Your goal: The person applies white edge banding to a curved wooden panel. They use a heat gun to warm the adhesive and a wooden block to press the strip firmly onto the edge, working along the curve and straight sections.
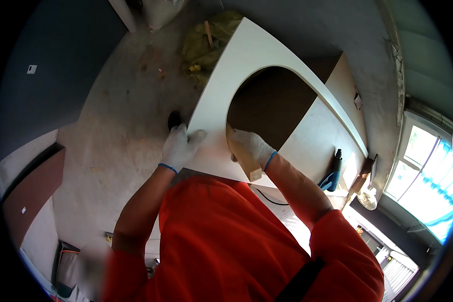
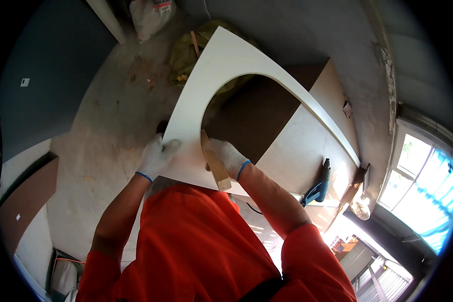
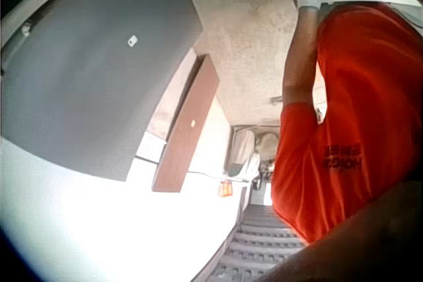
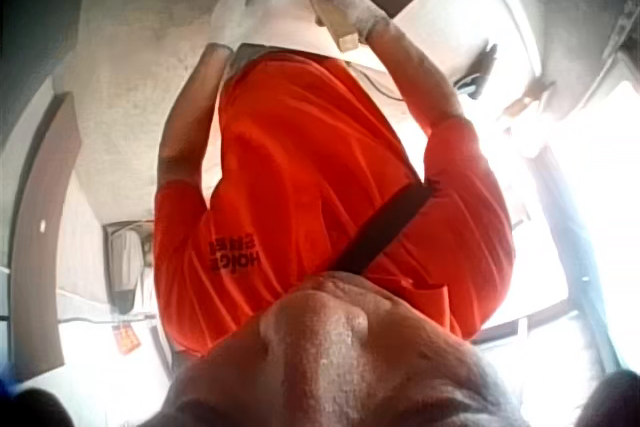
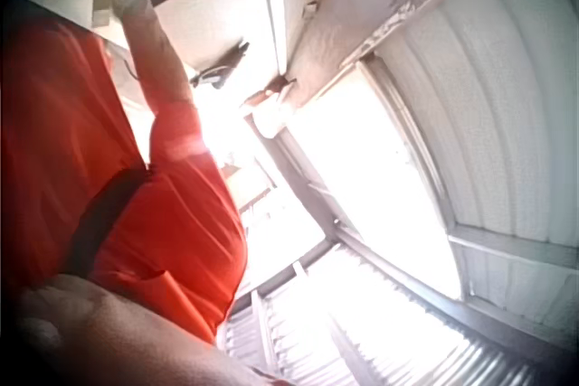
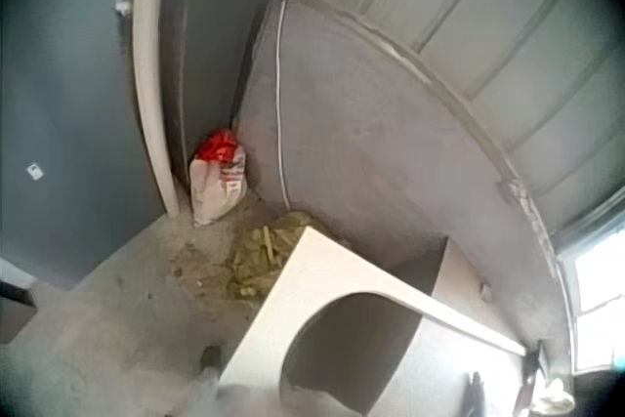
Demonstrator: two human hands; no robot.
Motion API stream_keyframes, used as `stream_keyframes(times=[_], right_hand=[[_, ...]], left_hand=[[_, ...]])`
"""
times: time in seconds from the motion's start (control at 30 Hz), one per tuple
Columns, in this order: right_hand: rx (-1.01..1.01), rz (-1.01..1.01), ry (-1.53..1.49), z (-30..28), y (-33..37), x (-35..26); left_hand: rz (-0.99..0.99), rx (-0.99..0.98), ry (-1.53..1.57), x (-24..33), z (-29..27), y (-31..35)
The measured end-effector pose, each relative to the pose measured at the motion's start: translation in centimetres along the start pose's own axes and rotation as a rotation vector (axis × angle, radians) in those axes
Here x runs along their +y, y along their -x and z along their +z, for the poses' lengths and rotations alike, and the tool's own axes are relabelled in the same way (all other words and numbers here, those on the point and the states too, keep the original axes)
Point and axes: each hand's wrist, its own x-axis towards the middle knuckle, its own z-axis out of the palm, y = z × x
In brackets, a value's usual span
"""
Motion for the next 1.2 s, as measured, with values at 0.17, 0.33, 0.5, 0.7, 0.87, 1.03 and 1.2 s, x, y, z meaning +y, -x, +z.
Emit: stream_keyframes(times=[0.17,0.33,0.5,0.7,0.87,1.03,1.2], right_hand=[[0.09,0.22,-0.151,0.7,-1.9,1.1],[0.006,0.438,0.065,0.8,0.4,-3.2],[-0.08,0.389,0.258,0.9,1.5,1.0],[0.0,0.086,0.349,0.7,-1.5,2.7],[0.187,0.179,-0.133,1.1,-2.8,-1.4],[-0.002,0.096,0.48,1.3,-1.6,4.9],[-0.124,0.275,0.408,0.9,-0.3,6.2]], left_hand=[[-0.046,-0.068,0.067,0.2,0.0,-0.1],[-0.03,-0.005,0.036,-0.3,0.7,0.0],[-0.025,-0.025,0.095,-0.1,0.4,0.3],[-0.089,-0.027,0.161,0.6,0.1,0.9],[-0.075,-0.039,0.151,0.7,-0.1,0.5],[-0.042,-0.013,0.144,0.8,0.2,0.7],[-0.077,-0.052,0.174,1.4,0.2,0.0]])
